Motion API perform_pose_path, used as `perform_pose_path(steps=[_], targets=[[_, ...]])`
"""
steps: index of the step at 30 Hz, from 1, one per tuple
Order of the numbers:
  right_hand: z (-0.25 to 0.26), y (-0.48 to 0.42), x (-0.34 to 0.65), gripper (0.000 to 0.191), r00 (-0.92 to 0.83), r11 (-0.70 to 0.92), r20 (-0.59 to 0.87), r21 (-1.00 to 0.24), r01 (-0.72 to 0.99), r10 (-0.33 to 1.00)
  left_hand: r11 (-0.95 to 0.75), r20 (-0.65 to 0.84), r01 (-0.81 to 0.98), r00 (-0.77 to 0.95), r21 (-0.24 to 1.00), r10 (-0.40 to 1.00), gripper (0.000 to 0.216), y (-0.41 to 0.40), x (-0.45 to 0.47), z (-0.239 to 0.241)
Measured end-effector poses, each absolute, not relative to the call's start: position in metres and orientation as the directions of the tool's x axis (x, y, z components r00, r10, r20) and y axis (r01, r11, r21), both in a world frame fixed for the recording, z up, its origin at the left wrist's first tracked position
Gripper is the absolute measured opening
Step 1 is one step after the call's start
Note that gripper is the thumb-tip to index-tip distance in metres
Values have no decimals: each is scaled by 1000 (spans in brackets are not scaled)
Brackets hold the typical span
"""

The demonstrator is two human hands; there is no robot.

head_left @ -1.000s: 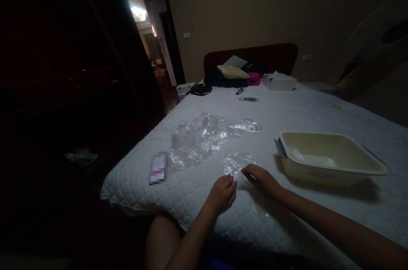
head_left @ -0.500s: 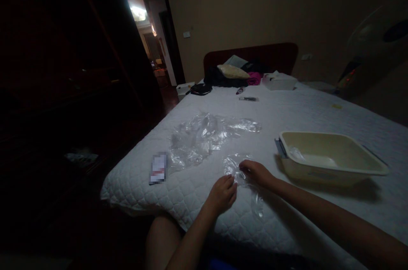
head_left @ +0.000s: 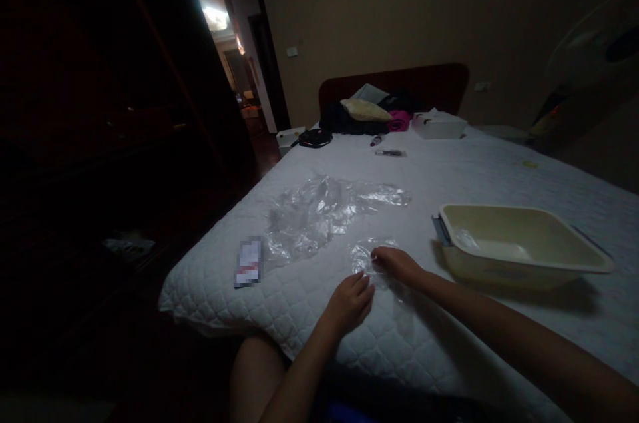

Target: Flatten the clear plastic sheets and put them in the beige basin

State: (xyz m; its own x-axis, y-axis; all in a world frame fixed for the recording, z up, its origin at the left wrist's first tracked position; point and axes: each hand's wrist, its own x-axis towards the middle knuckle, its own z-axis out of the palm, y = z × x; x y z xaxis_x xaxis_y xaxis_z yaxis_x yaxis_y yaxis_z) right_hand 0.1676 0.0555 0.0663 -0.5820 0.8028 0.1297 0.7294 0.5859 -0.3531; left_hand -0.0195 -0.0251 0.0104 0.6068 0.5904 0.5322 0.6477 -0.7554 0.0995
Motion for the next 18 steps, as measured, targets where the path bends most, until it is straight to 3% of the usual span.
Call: perform_pose_path(steps=[18], targets=[[59,59,165,15,-557,564,97,-219,796,825,-754,537,655,617,56,576,21,-26,-18,13]])
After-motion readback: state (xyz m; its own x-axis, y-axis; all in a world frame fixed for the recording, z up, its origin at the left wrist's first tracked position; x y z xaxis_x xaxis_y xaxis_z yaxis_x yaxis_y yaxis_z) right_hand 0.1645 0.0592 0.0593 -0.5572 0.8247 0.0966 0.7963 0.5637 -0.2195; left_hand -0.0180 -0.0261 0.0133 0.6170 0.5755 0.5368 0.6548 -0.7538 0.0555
